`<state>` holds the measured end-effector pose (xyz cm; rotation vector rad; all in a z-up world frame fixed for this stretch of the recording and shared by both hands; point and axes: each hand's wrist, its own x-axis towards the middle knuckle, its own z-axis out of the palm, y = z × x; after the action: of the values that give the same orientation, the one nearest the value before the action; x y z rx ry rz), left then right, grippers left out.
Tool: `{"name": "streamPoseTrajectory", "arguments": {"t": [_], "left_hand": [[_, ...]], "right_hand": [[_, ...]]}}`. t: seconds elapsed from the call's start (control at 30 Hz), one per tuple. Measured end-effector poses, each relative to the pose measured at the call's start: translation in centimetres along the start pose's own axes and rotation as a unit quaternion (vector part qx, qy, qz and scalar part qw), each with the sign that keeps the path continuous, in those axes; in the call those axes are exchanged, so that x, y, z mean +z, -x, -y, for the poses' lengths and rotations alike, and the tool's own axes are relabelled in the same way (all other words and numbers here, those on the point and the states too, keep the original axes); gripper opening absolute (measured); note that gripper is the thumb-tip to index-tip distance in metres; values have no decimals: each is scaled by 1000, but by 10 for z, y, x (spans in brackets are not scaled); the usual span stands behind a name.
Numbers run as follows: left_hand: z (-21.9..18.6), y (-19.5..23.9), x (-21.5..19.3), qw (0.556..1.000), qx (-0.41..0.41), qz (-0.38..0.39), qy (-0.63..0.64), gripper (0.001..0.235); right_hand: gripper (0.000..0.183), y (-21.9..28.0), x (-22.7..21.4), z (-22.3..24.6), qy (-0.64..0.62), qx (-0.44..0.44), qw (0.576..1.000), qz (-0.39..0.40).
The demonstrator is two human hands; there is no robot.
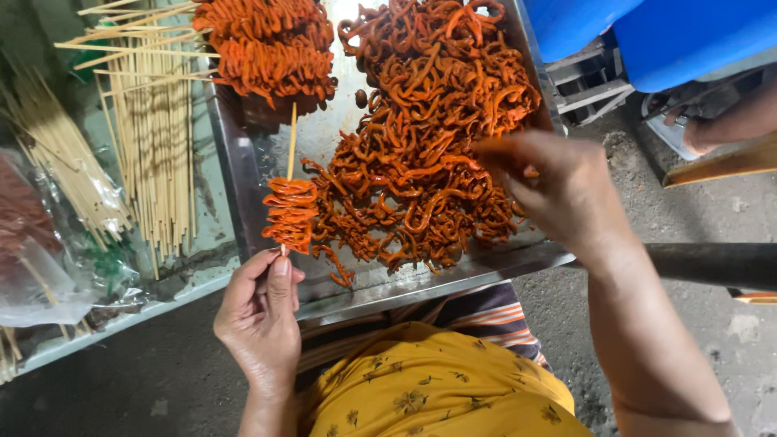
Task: The person is skewering pieces of orange-colored food from a large metal tray onto thin wooden sticks by hand.
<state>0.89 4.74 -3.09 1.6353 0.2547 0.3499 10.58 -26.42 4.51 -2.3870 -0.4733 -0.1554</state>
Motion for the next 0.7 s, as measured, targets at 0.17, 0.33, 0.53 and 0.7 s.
{"name": "streamPoseTrajectory", "arguments": {"t": [0.17,0.33,0.53,0.7], "left_hand": [[3,1,2,1000,-21,-12,11,15],[7,0,1,1000,-16,-10,-7,16],[11,1,0,1000,-18,-10,-8,17],[9,-1,1,999,-42,-20,-11,19]], "right_hand": [[20,24,30,-4,46,-66,997,-19],[39,24,49,-4,94,-97,991,5],[22,20,56,-12,65,-94,993,-7],[27,20,43,0,43,-139,989,8]]}}
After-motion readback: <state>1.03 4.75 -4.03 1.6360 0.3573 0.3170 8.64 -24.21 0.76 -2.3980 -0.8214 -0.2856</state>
